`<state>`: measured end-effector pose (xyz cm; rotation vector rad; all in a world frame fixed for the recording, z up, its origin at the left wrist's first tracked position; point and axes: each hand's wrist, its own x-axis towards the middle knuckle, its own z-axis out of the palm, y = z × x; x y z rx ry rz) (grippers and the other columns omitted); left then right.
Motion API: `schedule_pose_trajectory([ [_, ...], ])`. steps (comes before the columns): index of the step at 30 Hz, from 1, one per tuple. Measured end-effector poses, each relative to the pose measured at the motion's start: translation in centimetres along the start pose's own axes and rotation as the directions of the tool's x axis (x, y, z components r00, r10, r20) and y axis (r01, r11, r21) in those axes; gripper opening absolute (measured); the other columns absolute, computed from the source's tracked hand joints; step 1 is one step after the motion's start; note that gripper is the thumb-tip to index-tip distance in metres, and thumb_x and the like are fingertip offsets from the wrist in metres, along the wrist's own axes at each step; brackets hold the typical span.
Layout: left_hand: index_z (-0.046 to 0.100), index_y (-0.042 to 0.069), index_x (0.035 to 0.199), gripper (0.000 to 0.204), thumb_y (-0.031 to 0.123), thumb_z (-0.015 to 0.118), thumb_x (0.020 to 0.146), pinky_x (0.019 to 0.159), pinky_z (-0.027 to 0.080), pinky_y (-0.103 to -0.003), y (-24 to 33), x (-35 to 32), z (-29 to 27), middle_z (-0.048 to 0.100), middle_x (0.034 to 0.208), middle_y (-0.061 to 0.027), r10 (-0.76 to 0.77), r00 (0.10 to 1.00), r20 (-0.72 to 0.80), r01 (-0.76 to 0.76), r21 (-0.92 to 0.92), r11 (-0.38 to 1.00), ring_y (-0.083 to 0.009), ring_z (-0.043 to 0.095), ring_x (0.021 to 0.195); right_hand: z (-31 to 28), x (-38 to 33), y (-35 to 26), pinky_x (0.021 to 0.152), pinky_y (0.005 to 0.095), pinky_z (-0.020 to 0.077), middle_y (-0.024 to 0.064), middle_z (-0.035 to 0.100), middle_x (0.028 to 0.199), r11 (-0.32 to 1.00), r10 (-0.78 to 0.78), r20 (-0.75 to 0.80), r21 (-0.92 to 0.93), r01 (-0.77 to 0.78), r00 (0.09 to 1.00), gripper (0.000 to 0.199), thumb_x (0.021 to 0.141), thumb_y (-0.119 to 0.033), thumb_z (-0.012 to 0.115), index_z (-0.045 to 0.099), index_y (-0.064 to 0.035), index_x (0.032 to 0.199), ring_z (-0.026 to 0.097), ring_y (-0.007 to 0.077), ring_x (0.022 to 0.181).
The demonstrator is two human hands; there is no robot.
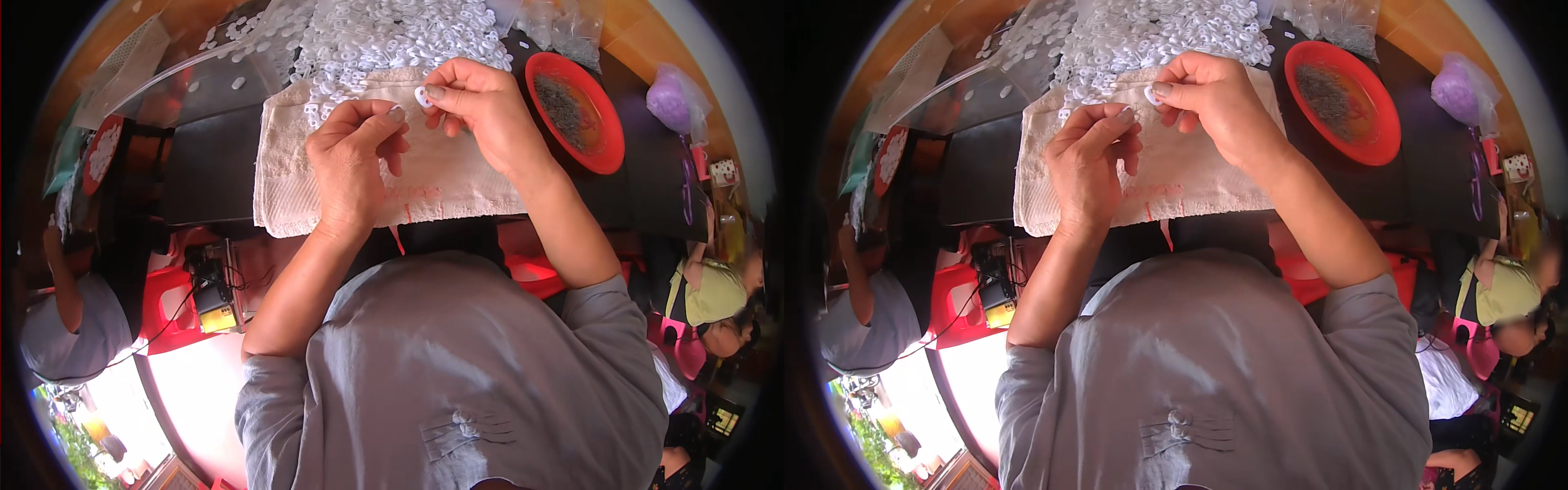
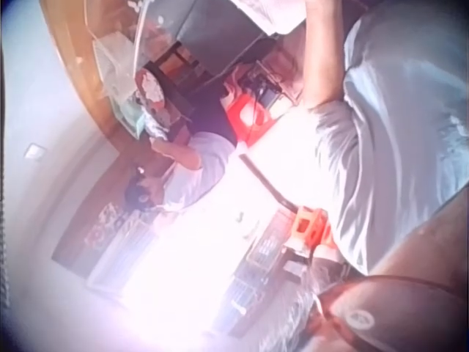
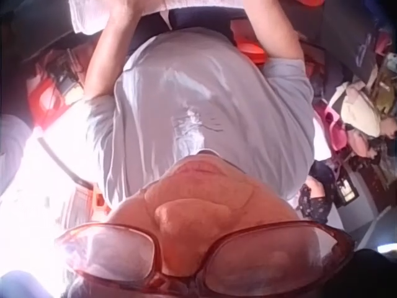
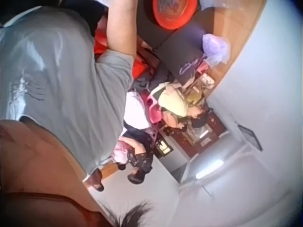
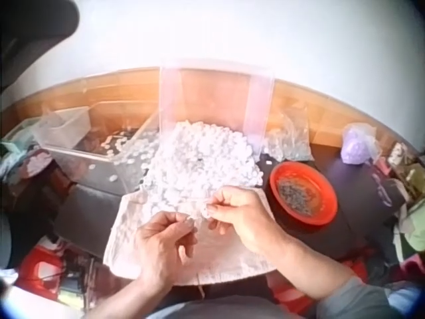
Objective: Manually assembling small white plastic rings by inserting tiny metallic pins into them.
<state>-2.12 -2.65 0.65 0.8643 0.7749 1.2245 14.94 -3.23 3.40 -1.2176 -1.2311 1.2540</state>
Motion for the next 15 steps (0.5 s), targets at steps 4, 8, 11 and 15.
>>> schedule_pose_trajectory([
  [4,0.061,-0.006,0.087,0.010,0.004,0.063,0.083,0.044,0.043,-0.024,-0.1,0.1,0.0,0.063,0.074,-0.0113,0.002,1.000,-0.012,-0.002,-0.026,1.000,-0.0129,0.057,0.055,0.9,-0.2,0.2,0.059,0.0219,0.0417,0.0030,0.064,0.084,0.997,-0.077,-0.015,-0.017,0.077,0.997,0.011,0.088,-0.010,0.061,0.063,-0.0004,0.094,0.060,0.0103,0.072],
  [8,0.061,-0.005,0.086,0.010,0.004,0.064,0.083,0.044,0.043,-0.024,-0.1,0.1,0.0,0.063,0.073,-0.0109,0.022,1.000,-0.015,-0.022,-0.012,1.000,-0.0126,0.057,0.054,1.4,-0.4,0.3,0.056,0.0213,0.0415,0.0018,0.062,0.075,0.993,-0.122,-0.053,-0.012,0.122,0.991,0.009,0.086,-0.011,0.063,0.062,-0.0025,0.086,0.057,0.0083,0.067],
  [11,0.061,-0.006,0.086,0.010,0.003,0.064,0.082,0.044,0.043,-0.024,-0.1,0.0,0.0,0.063,0.073,-0.0109,0.023,0.999,-0.022,-0.023,-0.017,1.000,-0.0125,0.057,0.054,1.6,-0.5,0.3,0.056,0.0211,0.0417,0.0017,0.062,0.075,0.993,-0.118,-0.076,-0.011,0.118,0.990,0.009,0.086,-0.011,0.062,0.062,-0.0025,0.087,0.057,0.0079,0.067],
  [15,0.061,-0.006,0.086,0.010,0.003,0.064,0.082,0.044,0.043,-0.024,-0.1,-0.2,0.1,0.064,0.073,-0.0109,0.032,0.999,-0.024,-0.033,-0.015,0.999,-0.0123,0.057,0.054,1.6,-0.7,0.5,0.058,0.0217,0.0426,0.0028,0.064,0.082,0.992,-0.121,-0.068,-0.039,0.118,0.990,0.010,0.088,-0.009,0.061,0.063,-0.0007,0.092,0.060,0.0096,0.072],
])
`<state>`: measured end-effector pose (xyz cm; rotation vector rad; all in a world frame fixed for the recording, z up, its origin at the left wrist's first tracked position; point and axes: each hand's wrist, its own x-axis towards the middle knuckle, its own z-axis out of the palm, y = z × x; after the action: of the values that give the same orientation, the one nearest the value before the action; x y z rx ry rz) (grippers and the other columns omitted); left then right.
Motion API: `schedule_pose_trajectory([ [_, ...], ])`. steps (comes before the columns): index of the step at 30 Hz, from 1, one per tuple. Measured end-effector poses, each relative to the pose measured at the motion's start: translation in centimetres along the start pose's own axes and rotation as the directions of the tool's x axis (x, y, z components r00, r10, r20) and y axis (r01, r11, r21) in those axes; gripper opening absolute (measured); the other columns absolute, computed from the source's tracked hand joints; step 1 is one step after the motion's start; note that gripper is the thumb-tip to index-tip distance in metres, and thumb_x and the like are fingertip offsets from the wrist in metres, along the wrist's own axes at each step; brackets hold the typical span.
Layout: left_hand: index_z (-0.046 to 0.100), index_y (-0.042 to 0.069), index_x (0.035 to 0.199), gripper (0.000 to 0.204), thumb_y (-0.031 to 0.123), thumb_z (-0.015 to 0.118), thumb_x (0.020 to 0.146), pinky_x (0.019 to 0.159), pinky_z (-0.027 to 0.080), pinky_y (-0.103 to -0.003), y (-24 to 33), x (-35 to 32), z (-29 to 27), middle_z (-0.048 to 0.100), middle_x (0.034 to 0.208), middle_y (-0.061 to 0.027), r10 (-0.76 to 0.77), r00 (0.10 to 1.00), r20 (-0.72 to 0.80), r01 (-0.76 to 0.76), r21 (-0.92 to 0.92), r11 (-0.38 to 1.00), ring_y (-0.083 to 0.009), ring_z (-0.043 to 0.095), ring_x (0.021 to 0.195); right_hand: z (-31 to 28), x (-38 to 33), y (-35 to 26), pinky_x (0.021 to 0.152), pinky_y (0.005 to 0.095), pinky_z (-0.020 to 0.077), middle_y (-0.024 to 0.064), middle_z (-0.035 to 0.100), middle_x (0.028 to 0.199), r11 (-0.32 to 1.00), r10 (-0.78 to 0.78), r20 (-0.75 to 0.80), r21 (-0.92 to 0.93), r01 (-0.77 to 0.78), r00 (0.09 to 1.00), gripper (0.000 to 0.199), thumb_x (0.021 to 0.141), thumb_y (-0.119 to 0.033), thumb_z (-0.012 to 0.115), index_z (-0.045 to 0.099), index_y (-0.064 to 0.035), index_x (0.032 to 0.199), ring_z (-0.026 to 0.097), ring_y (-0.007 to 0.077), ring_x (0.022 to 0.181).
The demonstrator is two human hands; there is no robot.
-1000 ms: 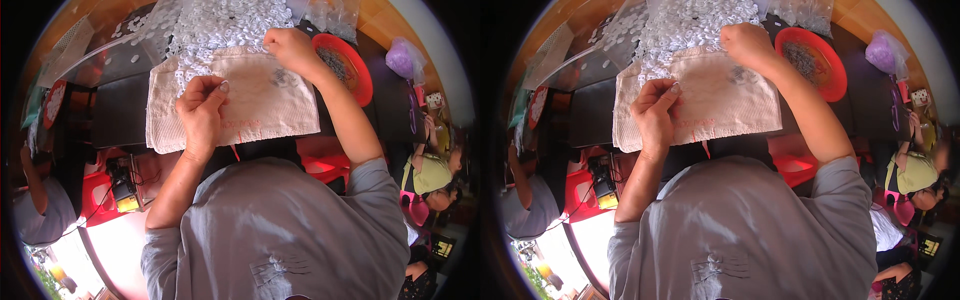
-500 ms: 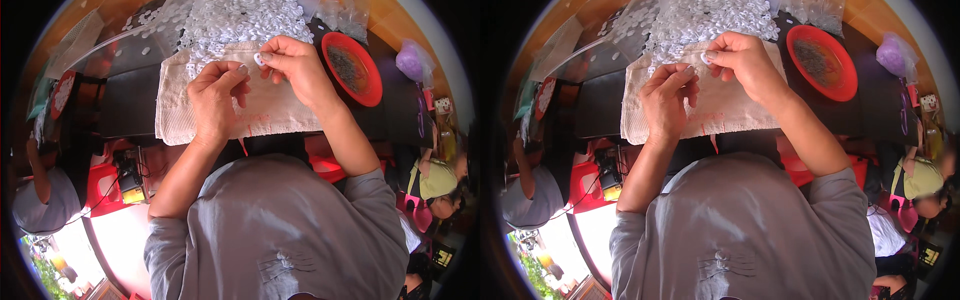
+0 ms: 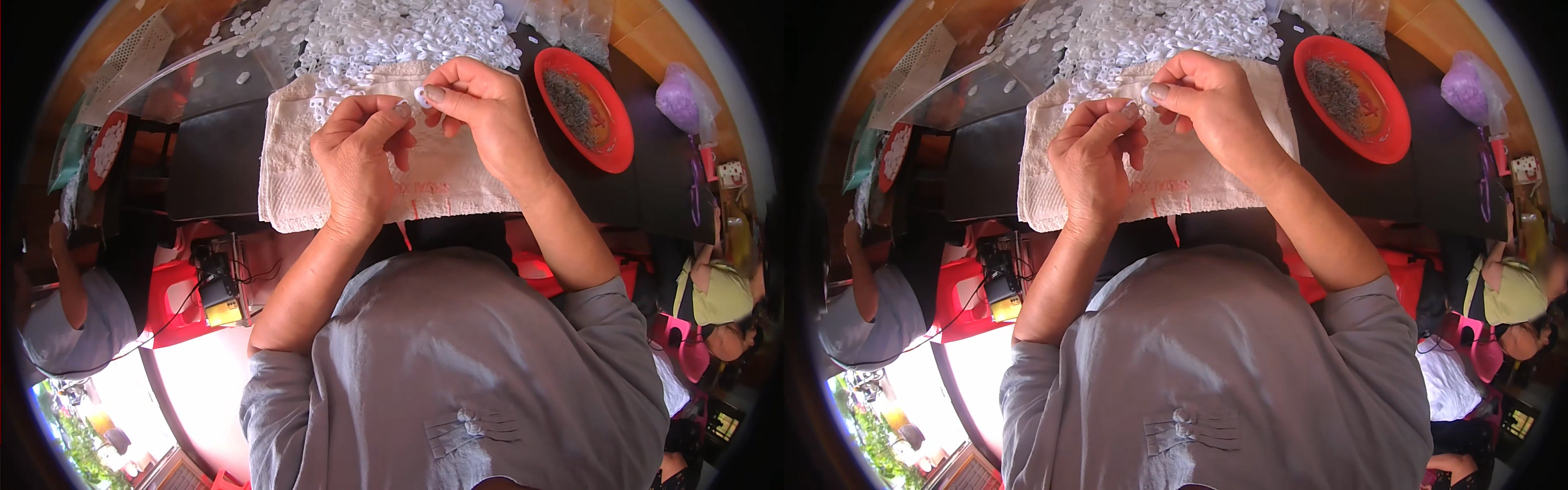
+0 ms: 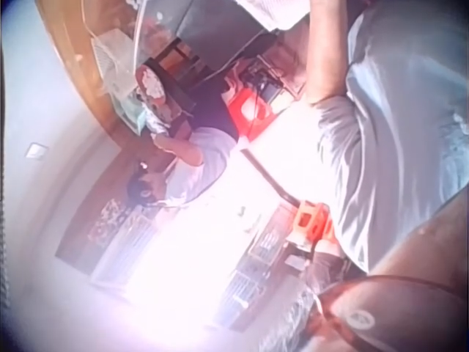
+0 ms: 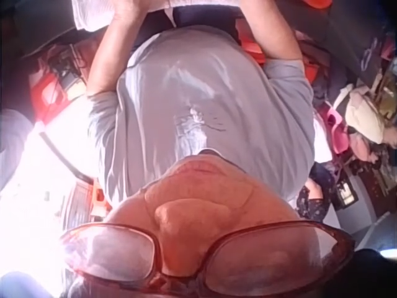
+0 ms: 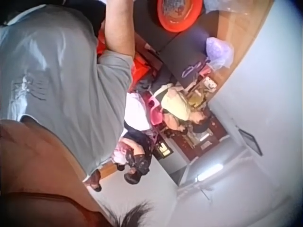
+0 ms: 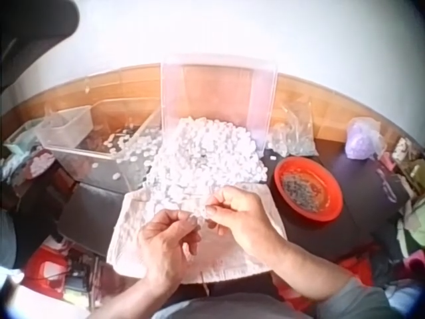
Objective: Manually assembling small white plastic rings by inserting tiny metallic pins into them.
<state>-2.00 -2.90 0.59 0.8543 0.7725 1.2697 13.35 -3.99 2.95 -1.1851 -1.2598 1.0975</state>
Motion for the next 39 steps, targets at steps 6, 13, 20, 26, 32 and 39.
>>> schedule_pose_trajectory([
  [6,0.061,-0.006,0.088,0.008,0.000,0.062,0.083,0.045,0.042,-0.023,-0.1,-0.2,0.2,0.064,0.074,-0.0110,0.025,1.000,-0.004,-0.025,-0.018,1.000,-0.0127,0.057,0.055,0.7,-0.3,0.2,0.059,0.0219,0.0433,0.0030,0.063,0.082,0.998,-0.034,0.011,-0.045,0.035,0.999,0.009,0.089,-0.008,0.061,0.063,-0.0001,0.093,0.059,0.0091,0.071],
  [13,0.061,-0.005,0.093,0.010,-0.001,0.065,0.085,0.048,0.044,-0.023,-0.5,-0.2,-0.4,0.065,0.076,-0.0100,0.107,0.991,0.086,-0.104,-0.033,0.994,-0.0119,0.058,0.059,0.0,-0.2,0.3,0.061,0.0214,0.0437,0.0019,0.063,0.082,0.993,0.058,0.103,0.098,-0.068,0.993,0.016,0.093,-0.017,0.059,0.063,-0.0013,0.095,0.059,0.0088,0.071],
  [20,0.062,-0.005,0.103,0.025,-0.004,0.071,0.080,0.048,0.045,-0.019,-0.6,-0.6,-0.7,0.068,0.083,-0.0108,0.166,0.951,0.261,-0.167,-0.017,0.986,-0.0129,0.064,0.068,-1.2,-0.4,-0.6,0.054,0.0194,0.0410,0.0009,0.060,0.073,0.991,0.070,0.311,0.085,-0.101,0.948,0.020,0.093,-0.020,0.059,0.062,-0.0011,0.090,0.056,0.0068,0.063],
  [26,0.062,-0.003,0.096,0.022,-0.005,0.072,0.077,0.044,0.044,-0.021,-0.3,-1.1,-1.2,0.065,0.081,-0.0098,0.178,0.931,0.320,-0.194,0.019,0.981,-0.0123,0.059,0.060,-1.4,-0.7,-0.6,0.048,0.0173,0.0373,0.0020,0.060,0.070,0.963,0.138,0.402,0.158,-0.217,0.905,0.021,0.092,-0.020,0.061,0.062,0.0001,0.088,0.052,0.0057,0.053],
  [32,0.060,-0.003,0.089,0.017,-0.001,0.074,0.079,0.046,0.043,-0.019,-0.2,-1.4,-1.0,0.067,0.076,-0.0093,0.246,0.923,0.296,-0.271,0.046,0.962,-0.0135,0.064,0.062,-1.1,-0.7,-0.6,0.042,0.0161,0.0337,0.0020,0.059,0.068,0.943,0.101,0.425,0.247,-0.222,0.899,0.018,0.091,-0.017,0.061,0.061,0.0003,0.085,0.046,0.0040,0.046],
  [39,0.056,-0.005,0.087,0.016,-0.007,0.070,0.080,0.056,0.058,-0.029,-0.3,-1.7,-0.7,0.065,0.081,-0.0131,0.260,0.903,0.341,-0.248,-0.081,0.965,-0.0212,0.067,0.066,-0.6,-1.3,0.5,0.042,0.0168,0.0351,0.0018,0.058,0.067,0.854,0.077,0.457,0.428,-0.295,0.886,0.019,0.092,-0.017,0.061,0.061,0.0002,0.084,0.047,0.0045,0.046],
])
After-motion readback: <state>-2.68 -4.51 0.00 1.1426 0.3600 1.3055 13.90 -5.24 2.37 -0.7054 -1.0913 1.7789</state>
